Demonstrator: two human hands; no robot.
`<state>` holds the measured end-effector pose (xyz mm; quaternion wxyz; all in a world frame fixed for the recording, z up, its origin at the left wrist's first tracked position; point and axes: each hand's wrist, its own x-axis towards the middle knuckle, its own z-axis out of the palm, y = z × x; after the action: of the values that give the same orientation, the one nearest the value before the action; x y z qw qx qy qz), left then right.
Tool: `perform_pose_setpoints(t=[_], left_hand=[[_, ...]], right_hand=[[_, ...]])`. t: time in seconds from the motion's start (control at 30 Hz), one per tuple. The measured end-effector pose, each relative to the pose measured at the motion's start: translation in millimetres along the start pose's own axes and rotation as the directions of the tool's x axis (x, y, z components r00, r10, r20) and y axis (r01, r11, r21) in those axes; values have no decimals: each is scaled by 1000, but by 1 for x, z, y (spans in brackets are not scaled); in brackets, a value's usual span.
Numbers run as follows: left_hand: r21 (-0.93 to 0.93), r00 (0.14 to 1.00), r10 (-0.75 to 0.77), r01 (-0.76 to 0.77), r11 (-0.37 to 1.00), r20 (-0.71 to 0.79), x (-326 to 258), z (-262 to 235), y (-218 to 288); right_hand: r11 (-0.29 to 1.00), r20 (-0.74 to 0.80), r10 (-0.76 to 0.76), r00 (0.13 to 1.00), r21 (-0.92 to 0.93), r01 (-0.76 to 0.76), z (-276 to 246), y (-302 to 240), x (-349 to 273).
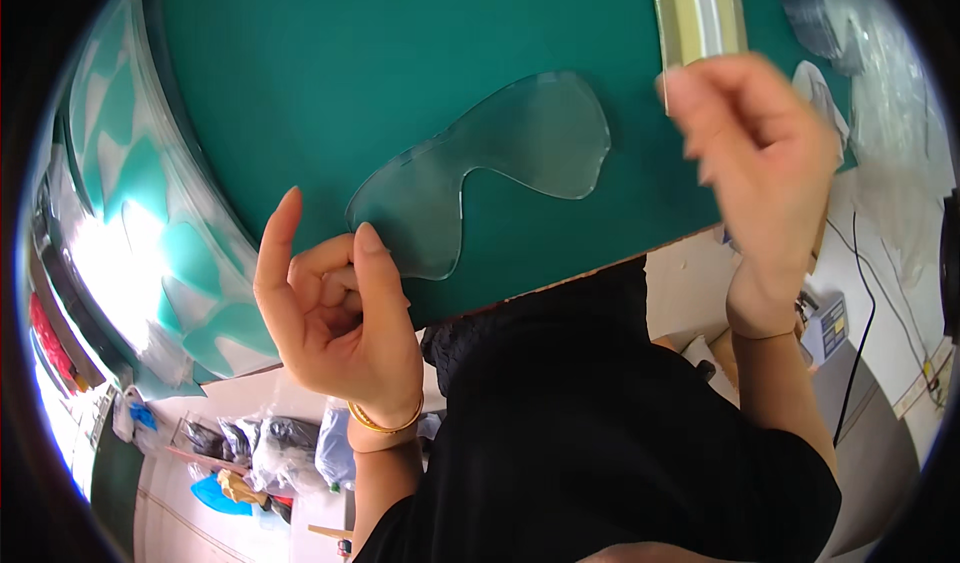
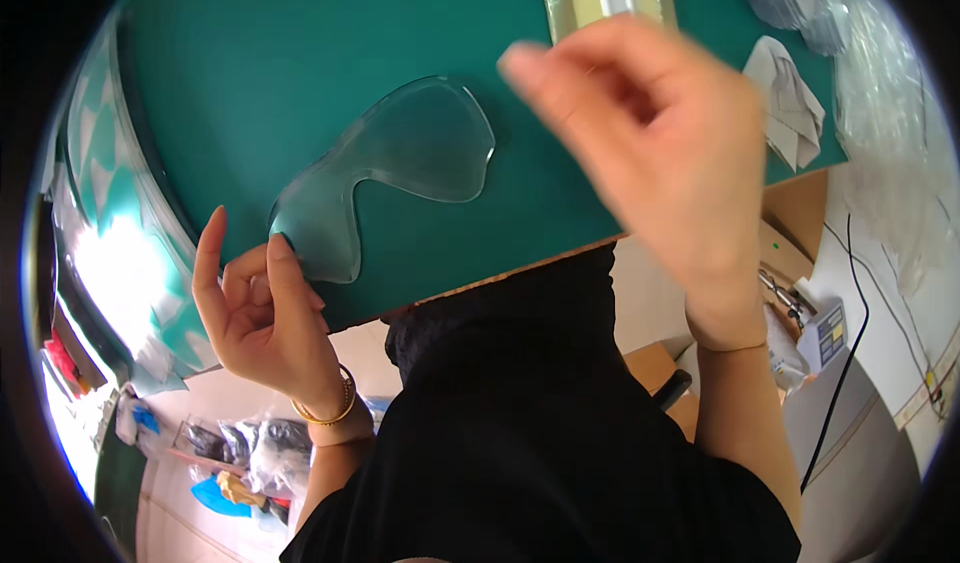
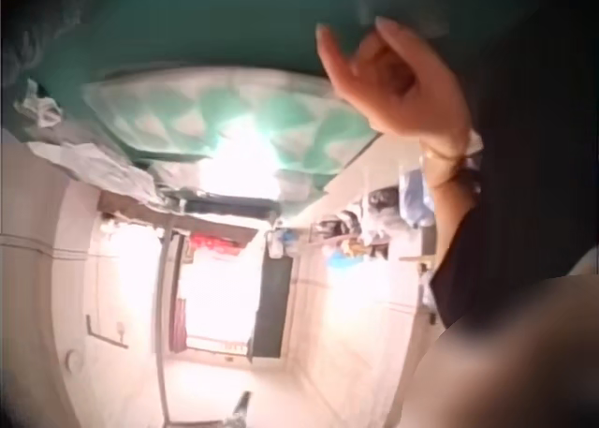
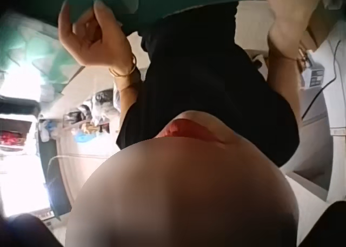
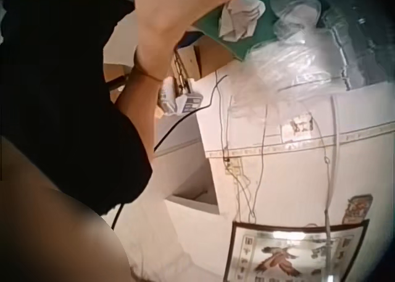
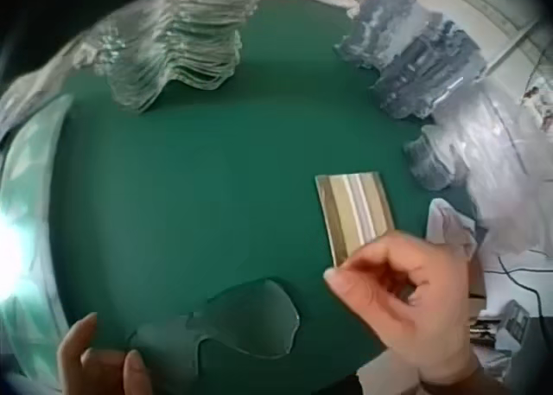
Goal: The recorder cleans safety glasses with a cloth and packs them into individual plastic bags at a factory workbench.
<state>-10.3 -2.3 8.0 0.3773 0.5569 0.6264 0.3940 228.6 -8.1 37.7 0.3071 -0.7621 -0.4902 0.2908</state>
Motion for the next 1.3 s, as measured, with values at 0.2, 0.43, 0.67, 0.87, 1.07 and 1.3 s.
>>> perform_pose_setpoints(t=[0.2,0.43,0.67,0.87,1.07,1.3], left_hand=[[-58,999,-9,7,998,-35,-2,3,-4],[-84,999,26,-28,996,-32,0,3,-6],[-79,998,53,-55,995,-30,0,7,-8],[-59,998,59,-61,996,-24,-1,7,-6],[-59,999,51,-52,997,-18,0,4,-7],[-63,999,32,-33,997,-7,-1,5,-4]], right_hand=[[776,-199,-347,917,-609,162,-10,14,27],[999,-36,47,998,2,-47,-12,-44,9],[856,-5,-331,943,-422,299,19,-32,-18],[960,-11,6,1000,-280,-9,-24,-49,-5],[993,109,18,994,-114,-6,-4,-25,-12],[970,23,-223,975,-97,224,25,-13,-7]])
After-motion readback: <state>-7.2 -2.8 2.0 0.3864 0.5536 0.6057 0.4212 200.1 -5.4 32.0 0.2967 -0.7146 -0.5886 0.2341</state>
